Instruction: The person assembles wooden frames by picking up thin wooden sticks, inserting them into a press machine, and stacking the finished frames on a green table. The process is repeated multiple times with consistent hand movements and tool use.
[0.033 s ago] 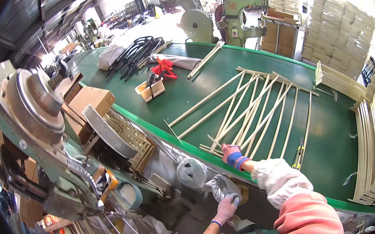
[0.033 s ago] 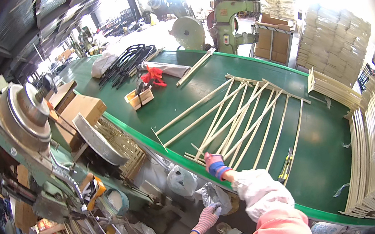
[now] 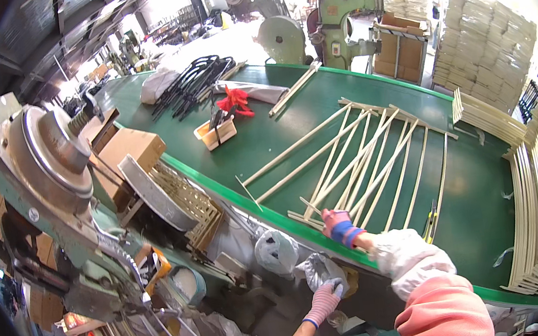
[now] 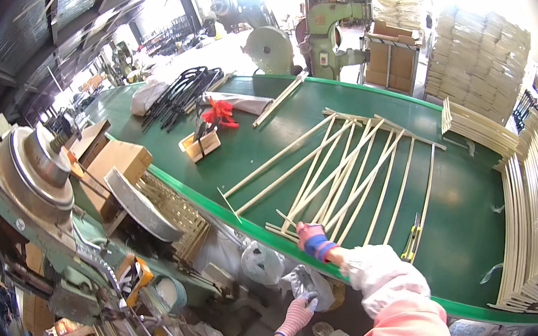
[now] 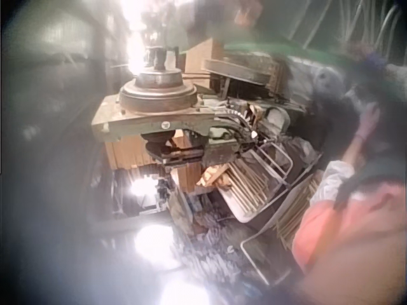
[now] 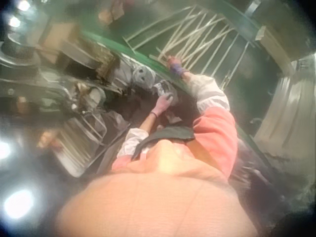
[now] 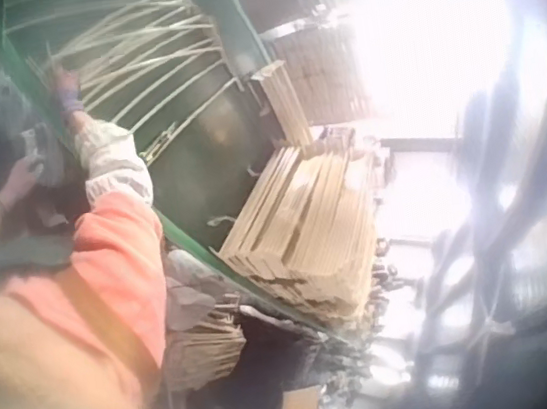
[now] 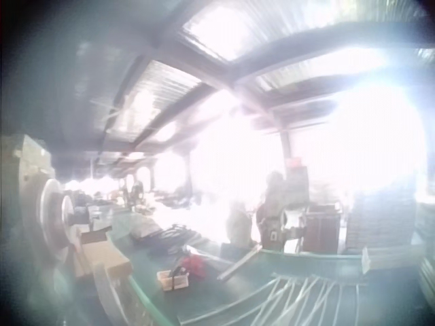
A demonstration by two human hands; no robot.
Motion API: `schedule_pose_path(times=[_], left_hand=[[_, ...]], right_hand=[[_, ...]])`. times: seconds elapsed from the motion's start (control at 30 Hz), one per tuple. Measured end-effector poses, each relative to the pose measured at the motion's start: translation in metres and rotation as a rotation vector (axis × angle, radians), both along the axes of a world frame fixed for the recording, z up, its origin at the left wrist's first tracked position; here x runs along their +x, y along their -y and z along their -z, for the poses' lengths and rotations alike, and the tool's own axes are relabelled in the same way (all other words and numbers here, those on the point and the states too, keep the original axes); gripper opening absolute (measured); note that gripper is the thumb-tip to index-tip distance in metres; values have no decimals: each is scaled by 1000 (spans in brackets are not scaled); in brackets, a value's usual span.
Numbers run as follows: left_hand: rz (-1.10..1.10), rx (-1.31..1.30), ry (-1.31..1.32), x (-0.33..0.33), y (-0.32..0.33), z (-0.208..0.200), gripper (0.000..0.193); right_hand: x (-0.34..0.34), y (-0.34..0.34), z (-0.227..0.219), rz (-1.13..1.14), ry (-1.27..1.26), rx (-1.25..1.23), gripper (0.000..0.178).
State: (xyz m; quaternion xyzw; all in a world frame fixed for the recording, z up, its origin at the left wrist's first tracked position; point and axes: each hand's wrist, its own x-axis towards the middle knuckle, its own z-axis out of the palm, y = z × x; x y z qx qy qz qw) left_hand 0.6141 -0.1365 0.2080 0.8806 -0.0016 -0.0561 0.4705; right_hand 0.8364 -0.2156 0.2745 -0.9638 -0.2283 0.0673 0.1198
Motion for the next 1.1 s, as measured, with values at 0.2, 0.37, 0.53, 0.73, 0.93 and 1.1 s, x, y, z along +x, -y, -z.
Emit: schedule_pose_path(times=[0.2,0.37,0.53,0.73,0.93,1.1], left_hand=[[-119,59,18,39,-36,-21,25],[-262,325,413,107,-51,-41,38],[-281,451,376,162,-39,-54,52],[-91,427,622,158,39,-89,82],[-299,402,786,116,44,-162,88],[-548,396,1041,56,0,-225,82]], right_hand=[[-17,142,-184,-14,0,-41,52],[8,275,-295,42,862,265,39],[44,418,-382,581,1168,539,23],[-17,491,-437,461,1313,473,29],[-53,511,-534,350,819,924,25],[-19,493,-539,148,817,1005,35]])
